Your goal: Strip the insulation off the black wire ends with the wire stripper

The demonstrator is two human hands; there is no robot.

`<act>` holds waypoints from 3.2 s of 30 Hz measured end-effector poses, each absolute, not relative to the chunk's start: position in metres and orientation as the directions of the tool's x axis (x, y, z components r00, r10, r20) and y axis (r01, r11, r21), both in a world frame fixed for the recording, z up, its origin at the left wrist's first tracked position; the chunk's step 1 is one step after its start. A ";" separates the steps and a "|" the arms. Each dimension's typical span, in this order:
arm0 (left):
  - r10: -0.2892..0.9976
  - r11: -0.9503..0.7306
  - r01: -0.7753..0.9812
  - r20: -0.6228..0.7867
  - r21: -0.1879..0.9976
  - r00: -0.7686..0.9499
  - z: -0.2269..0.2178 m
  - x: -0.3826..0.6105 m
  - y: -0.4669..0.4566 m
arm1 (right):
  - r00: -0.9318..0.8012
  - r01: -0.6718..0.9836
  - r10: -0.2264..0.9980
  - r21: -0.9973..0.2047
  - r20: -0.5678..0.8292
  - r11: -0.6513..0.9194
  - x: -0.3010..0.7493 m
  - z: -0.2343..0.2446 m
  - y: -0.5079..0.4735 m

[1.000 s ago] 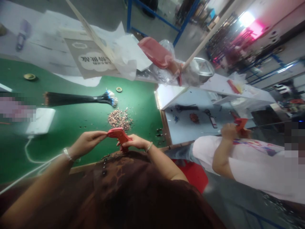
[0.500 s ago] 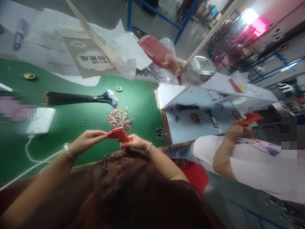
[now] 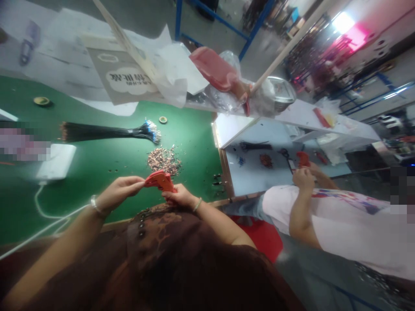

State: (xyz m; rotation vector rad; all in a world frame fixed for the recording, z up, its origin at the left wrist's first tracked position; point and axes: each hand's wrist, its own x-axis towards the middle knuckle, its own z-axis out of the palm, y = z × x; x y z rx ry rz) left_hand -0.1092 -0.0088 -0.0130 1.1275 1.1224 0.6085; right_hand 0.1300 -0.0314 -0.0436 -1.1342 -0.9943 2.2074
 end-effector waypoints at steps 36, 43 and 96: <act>0.996 -0.019 0.377 -0.018 0.926 0.093 -0.027 -0.097 -0.013 | -0.741 0.003 0.557 -0.832 -0.375 -0.555 0.152 -0.037 -0.011; 0.995 -0.038 0.396 -0.003 0.918 0.102 -0.024 -0.095 -0.015 | -0.745 -0.002 0.552 -0.826 -0.375 -0.564 0.150 -0.035 -0.010; 0.996 0.005 0.347 -0.035 0.938 0.080 -0.033 -0.100 -0.021 | -0.374 0.923 0.808 -0.268 -0.455 0.276 0.176 -0.101 -0.023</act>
